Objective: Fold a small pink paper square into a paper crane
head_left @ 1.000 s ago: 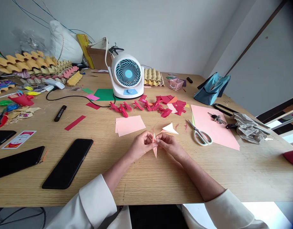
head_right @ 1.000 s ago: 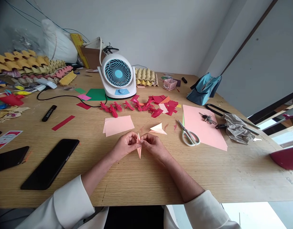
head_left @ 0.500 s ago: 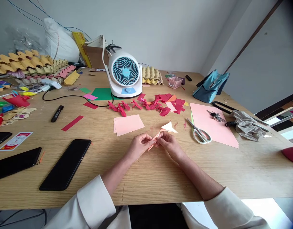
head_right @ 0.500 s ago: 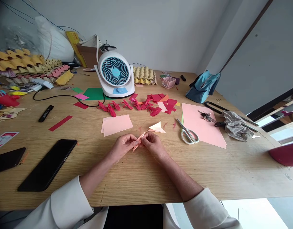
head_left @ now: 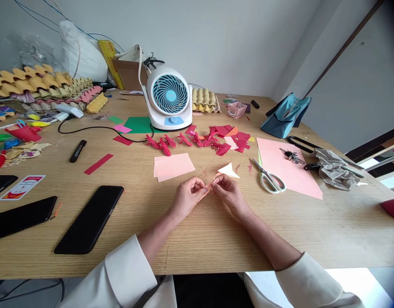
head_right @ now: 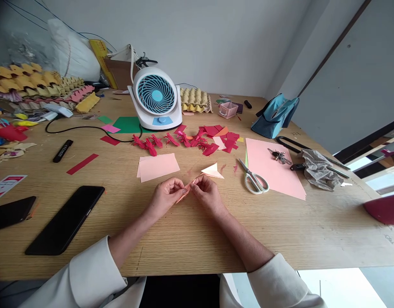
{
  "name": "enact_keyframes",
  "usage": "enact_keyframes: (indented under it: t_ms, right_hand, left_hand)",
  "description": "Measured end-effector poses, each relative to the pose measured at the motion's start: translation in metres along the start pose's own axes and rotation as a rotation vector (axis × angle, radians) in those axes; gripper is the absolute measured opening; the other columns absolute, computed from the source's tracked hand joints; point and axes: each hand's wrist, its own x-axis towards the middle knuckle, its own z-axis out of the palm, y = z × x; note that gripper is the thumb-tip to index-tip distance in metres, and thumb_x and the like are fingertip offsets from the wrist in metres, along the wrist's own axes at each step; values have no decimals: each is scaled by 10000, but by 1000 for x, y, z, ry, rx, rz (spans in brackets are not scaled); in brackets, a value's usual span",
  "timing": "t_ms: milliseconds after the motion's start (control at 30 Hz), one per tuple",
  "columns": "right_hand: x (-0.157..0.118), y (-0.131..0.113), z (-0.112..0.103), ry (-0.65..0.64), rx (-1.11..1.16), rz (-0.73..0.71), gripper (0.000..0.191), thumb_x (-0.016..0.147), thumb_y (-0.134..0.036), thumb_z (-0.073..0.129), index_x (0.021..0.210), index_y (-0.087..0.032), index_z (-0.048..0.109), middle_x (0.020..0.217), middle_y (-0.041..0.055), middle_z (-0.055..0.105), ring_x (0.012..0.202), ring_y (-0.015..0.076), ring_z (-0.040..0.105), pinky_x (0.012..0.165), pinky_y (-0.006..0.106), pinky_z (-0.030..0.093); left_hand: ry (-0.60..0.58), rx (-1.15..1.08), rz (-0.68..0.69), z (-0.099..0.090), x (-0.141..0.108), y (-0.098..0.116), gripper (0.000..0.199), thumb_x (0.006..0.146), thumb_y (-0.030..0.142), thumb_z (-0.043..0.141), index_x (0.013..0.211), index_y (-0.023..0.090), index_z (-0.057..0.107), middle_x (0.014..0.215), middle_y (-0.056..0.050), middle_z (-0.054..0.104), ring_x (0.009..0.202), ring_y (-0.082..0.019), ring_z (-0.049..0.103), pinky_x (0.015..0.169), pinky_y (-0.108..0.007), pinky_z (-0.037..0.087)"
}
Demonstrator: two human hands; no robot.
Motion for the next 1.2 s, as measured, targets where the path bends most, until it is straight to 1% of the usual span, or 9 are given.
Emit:
enact_keyframes:
  t_ms: [167,333,433,533,633,767,967,1133,1200]
  right_hand:
    - [0,-2,-6,6,-61,11,399,760,-561,723,769,-193,568,693,-6,544,594,116,470,561,265,381]
    - [-4,-6,-11,32,-153,70,401,749,-548,721,709,-185,556,599,-15,523,522,105,414,490,255,317]
    - [-6,-7,-14,19,-276,42,308,791,-462,683,727,-174,597,629,7,575,543,115,449,507,257,342]
    - [-9,-9,-20,-61,-429,32,186,811,-347,639,778,-165,657,698,19,632,590,122,496,538,251,366]
    - [-10,-14,-27,-143,-576,90,142,797,-277,617,735,-163,673,628,-8,603,556,107,456,522,239,333]
    - [-12,-21,-32,-241,-697,123,133,785,-226,592,723,-166,693,604,-19,589,567,107,458,534,231,328]
    - [-13,-21,-31,-278,-839,102,105,768,-142,591,699,-173,663,626,-16,601,569,106,468,562,235,331]
    - [-14,-20,-31,-276,-869,92,94,755,-130,621,691,-181,666,629,-7,609,572,116,480,566,241,333]
    - [-14,-20,-32,-273,-868,103,98,752,-132,624,687,-186,672,617,-5,615,566,120,490,562,243,335]
  left_hand:
    - [-10,-50,-36,-2,0,1,230,746,358,746,768,163,625,704,-26,716,687,-159,693,630,-241,533]
    - [-16,-4,-46,-3,0,1,187,751,324,730,773,159,645,739,-54,745,722,-188,716,655,-267,547]
    - [-50,46,-41,-3,-1,-3,154,763,306,717,776,162,663,734,-48,744,712,-180,710,644,-253,535]
    - [-97,180,-6,-3,-3,-3,133,778,291,708,745,167,672,701,-22,723,651,-146,670,590,-215,482]
    - [-151,288,42,-1,-7,2,175,802,322,703,719,177,652,645,9,677,580,-114,604,538,-196,415]
    - [-225,399,169,4,-13,4,185,888,346,630,774,200,637,706,10,661,618,-117,579,578,-219,407]
    - [-211,698,424,7,-19,-2,267,966,324,539,775,176,653,852,-42,614,798,-156,577,748,-283,450]
    - [-273,978,594,7,-32,0,297,1020,232,402,913,170,672,820,-50,630,783,-162,590,738,-303,483]
    - [-286,1055,683,6,-39,0,290,1017,173,377,1063,169,663,885,-60,658,850,-176,609,786,-325,508]
